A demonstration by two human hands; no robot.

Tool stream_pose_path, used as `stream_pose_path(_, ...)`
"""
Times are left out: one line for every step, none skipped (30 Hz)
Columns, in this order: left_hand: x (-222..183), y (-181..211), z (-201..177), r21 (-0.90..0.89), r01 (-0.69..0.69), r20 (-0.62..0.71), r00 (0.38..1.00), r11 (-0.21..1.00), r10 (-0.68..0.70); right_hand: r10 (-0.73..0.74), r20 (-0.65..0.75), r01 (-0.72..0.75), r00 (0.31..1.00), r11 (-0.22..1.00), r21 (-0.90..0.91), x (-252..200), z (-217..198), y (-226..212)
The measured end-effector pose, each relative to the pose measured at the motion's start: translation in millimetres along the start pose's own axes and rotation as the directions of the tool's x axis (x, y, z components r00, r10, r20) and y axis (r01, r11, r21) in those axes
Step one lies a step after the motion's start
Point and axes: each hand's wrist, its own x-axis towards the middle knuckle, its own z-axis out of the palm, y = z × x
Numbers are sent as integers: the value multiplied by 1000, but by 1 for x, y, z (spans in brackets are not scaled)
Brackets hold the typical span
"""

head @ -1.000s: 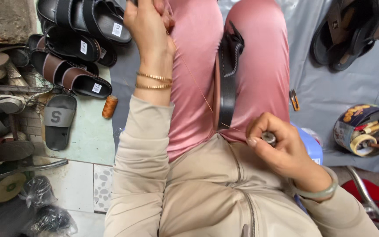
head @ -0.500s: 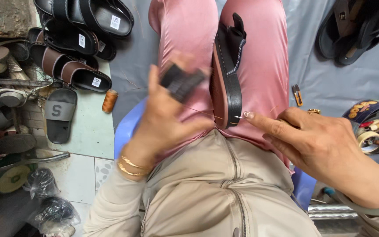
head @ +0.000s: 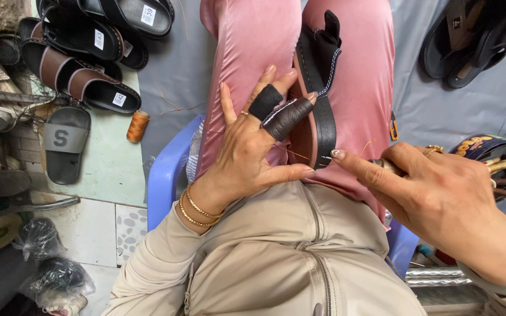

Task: The person stitches the sole of a black sandal by hand using a needle and thread, pulling the thread through the material and securing it.

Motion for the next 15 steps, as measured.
stream_pose_path(0, -1, 1, 26, -12, -2, 1000, 1000, 12, -23, 28, 24, 999, 998, -54, 1, -3, -1)
stream_pose_path(0, -1, 2, 52, -23, -4, 1000, 998, 23, -43, 56, 49, 997, 993, -108, 1, -7, -1)
stream_pose_path(2, -2, 3, 50, -21, -7, 1000, 999, 21, -47, 58, 53, 997, 993, -109, 2, 1, -1)
stream_pose_path(3, -2, 4, 58, -36, -15, 999, 998, 37, -29, 79, 35, 996, 997, -70, 3, 8, -1)
stream_pose_path(4, -3, 5, 65, -53, -26, 998, 996, 55, -14, 100, 17, 995, 999, -33, 3, 15, -1)
stream_pose_path(3, -1, 6, 63, -51, -31, 998, 997, 54, -17, 101, 21, 995, 999, -37, 4, 19, -5)
stream_pose_path(3, 0, 6, 84, -44, -35, 998, 996, 47, 0, 9, -1, 1000, 999, 33, 7, 23, -8)
stream_pose_path(3, 1, 6, 104, -37, -38, 998, 994, 41, 25, -80, -16, 996, 994, 106, 10, 27, -11)
stream_pose_path(1, 2, 6, 106, -37, -43, 998, 994, 41, 21, -84, -12, 996, 995, 103, 7, 32, -8)
stream_pose_path(-1, 3, 7, 138, -36, -61, 997, 990, 44, 16, -99, 13, 995, 958, 286, 5, 38, -5)
stream_pose_path(-3, 4, 9, 162, -34, -76, 996, 986, 46, 15, -107, 36, 994, 888, 459, 1, 43, -1)
stream_pose_path(-7, 2, 7, 157, -33, -78, 996, 987, 45, 13, -103, 35, 995, 889, 456, -5, 47, 1)
stream_pose_path(-10, -2, 5, 202, -104, -178, 974, 974, 141, 64, -95, -5, 993, 851, 526, -9, 52, 4)
stream_pose_path(-13, -5, 3, 253, -169, -271, 933, 953, 238, 115, -84, -43, 990, 805, 592, -13, 57, 8)
stream_pose_path(-15, -4, 2, 250, -172, -272, 932, 953, 240, 116, -82, -46, 990, 807, 589, -18, 62, 12)
